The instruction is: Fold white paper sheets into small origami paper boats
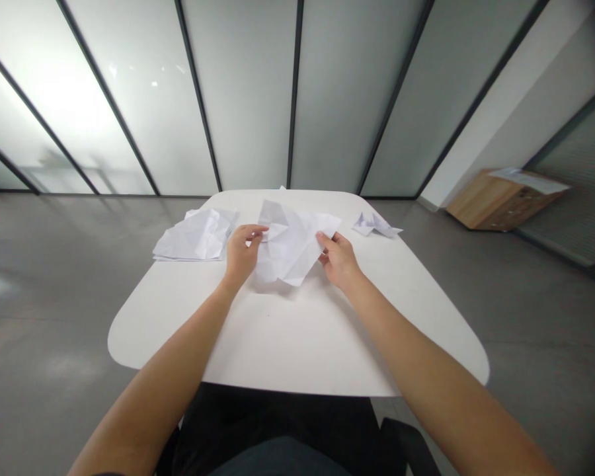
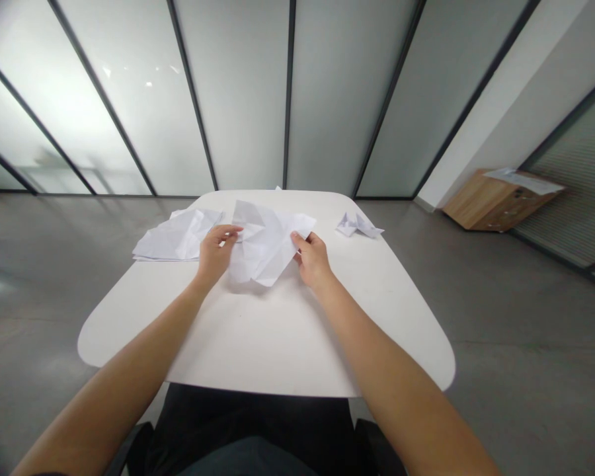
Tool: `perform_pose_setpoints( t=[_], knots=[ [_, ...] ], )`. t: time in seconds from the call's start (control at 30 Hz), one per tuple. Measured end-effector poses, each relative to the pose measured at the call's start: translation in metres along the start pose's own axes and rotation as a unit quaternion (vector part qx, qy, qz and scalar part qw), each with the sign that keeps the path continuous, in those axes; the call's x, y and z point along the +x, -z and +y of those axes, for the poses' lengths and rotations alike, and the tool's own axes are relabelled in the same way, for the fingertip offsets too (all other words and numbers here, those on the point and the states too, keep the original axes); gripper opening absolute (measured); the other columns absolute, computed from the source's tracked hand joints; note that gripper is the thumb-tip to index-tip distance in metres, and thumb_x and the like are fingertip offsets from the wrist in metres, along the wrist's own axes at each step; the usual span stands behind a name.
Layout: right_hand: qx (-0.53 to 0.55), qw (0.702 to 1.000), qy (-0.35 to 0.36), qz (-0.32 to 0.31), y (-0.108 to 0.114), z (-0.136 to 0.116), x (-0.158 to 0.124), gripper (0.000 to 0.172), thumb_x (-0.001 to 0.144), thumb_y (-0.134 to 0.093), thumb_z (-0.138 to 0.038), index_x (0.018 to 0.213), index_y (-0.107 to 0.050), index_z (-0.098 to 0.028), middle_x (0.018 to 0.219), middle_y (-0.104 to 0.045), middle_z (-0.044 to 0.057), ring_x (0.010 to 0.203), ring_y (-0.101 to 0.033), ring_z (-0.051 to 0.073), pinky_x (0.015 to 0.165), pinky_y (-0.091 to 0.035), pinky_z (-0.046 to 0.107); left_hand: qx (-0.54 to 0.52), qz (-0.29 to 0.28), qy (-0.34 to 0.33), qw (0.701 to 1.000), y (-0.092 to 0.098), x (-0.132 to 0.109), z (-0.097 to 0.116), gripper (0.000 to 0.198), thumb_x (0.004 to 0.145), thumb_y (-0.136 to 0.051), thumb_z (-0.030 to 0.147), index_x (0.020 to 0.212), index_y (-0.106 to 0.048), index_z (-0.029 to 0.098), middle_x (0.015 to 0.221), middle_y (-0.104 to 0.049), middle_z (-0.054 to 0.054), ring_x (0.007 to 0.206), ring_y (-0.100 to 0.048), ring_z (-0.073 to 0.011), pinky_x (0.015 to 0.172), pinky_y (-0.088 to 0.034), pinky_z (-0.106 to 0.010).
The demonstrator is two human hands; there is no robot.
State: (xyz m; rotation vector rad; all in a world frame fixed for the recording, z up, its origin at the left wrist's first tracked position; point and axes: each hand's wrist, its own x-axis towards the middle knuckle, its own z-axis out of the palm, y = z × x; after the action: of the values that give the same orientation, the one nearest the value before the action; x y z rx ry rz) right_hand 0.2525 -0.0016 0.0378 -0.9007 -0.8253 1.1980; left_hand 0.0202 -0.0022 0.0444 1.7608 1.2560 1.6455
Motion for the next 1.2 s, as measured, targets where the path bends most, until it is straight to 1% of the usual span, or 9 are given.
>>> perform_pose_setpoints(
  t=[0.23,0.43,0.53,0.63,0.77,0.87,0.97,1.07,1.2],
  knots=[
    [-0.024,0.998,-0.004,0.066,0.028,0.008,0.023,0.034,0.061,-0.087,-0.039,0.083,-0.067,-0.023,0.084,-0.073,-0.002,0.072,-0.064,0.017,0.058,-0.052,0.028,0.095,0.056,-0.015,0.994,0.027,0.019,-0.018,0.029,0.096,-0.056,0.025,0.117,-0.075,0.023,0.117,-0.068,-0.008,0.102,-0.063,-0.0204,0.093,-0.05,-0.032],
    [-0.052,0.994,0.042,0.086,0.048,0.006,0.038,0.033,0.056,-0.091,-0.037,0.075,-0.07,-0.02,0.07,-0.072,-0.001,0.065,-0.063,0.017,0.063,-0.054,0.031,0.139,-0.039,-0.021,0.989,0.052,0.032,-0.034,0.028,0.09,-0.062,0.023,0.112,-0.079,0.023,0.114,-0.069,-0.007,0.093,-0.064,-0.0188,0.091,-0.051,-0.032],
    [-0.047,0.996,0.032,0.073,0.052,0.006,0.04,0.033,0.057,-0.092,-0.035,0.075,-0.071,-0.019,0.07,-0.072,0.0,0.065,-0.064,0.017,0.063,-0.055,0.031,0.088,-0.059,0.023,0.994,0.055,0.031,-0.039,0.027,0.087,-0.066,0.025,0.11,-0.079,0.023,0.11,-0.071,-0.007,0.092,-0.065,-0.019,0.086,-0.052,-0.03],
    [-0.034,0.997,-0.001,0.068,0.053,0.01,0.043,0.031,0.061,-0.092,-0.036,0.075,-0.069,-0.019,0.067,-0.071,0.0,0.063,-0.066,0.018,0.065,-0.058,0.033,-0.057,-0.058,0.119,0.99,0.05,0.026,-0.04,0.038,0.089,-0.067,0.032,0.125,-0.073,0.021,0.107,-0.073,-0.007,0.088,-0.066,-0.0177,0.078,-0.054,-0.028],
    [-0.018,0.997,-0.006,0.081,0.06,0.017,0.049,0.026,0.068,-0.088,-0.035,0.077,-0.07,-0.019,0.067,-0.073,0.0,0.064,-0.068,0.018,0.064,-0.059,0.031,-0.241,-0.161,0.214,0.933,0.046,0.019,-0.032,0.063,0.09,-0.071,0.037,0.149,-0.054,0.026,0.113,-0.073,-0.008,0.087,-0.069,-0.0173,0.077,-0.058,-0.029],
    [-0.034,0.995,0.008,0.093,0.069,0.018,0.056,0.023,0.072,-0.087,-0.034,0.08,-0.073,-0.018,0.071,-0.075,0.001,0.066,-0.068,0.017,0.063,-0.058,0.028,-0.248,-0.259,0.265,0.895,0.047,0.015,-0.024,0.071,0.083,-0.08,0.028,0.149,-0.054,0.027,0.123,-0.071,-0.011,0.095,-0.071,-0.0184,0.084,-0.059,-0.031],
    [-0.055,0.99,0.019,0.125,0.077,0.014,0.061,0.022,0.074,-0.087,-0.032,0.079,-0.073,-0.017,0.071,-0.074,0.0,0.065,-0.067,0.015,0.061,-0.057,0.024,-0.228,-0.294,0.285,0.883,0.048,0.014,-0.02,0.067,0.08,-0.082,0.022,0.144,-0.061,0.024,0.131,-0.069,-0.012,0.105,-0.07,-0.0207,0.09,-0.059,-0.033],
    [-0.014,0.989,-0.004,0.15,0.081,0.005,0.061,0.017,0.082,-0.081,-0.03,0.079,-0.07,-0.017,0.071,-0.072,0.0,0.06,-0.065,0.011,0.057,-0.056,0.02,-0.244,-0.237,0.25,0.906,0.048,0.017,-0.023,0.068,0.079,-0.082,0.023,0.144,-0.061,0.022,0.131,-0.069,-0.012,0.106,-0.07,-0.0218,0.089,-0.06,-0.032],
    [0.033,0.988,-0.043,0.146,0.079,-0.005,0.055,0.016,0.095,-0.064,-0.024,0.082,-0.068,-0.016,0.069,-0.067,-0.001,0.053,-0.061,0.008,0.05,-0.056,0.018,-0.262,-0.027,0.16,0.951,0.056,0.031,-0.037,0.075,0.078,-0.081,0.026,0.148,-0.055,0.022,0.129,-0.07,-0.011,0.101,-0.071,-0.0209,0.083,-0.062,-0.031]
  ],
)
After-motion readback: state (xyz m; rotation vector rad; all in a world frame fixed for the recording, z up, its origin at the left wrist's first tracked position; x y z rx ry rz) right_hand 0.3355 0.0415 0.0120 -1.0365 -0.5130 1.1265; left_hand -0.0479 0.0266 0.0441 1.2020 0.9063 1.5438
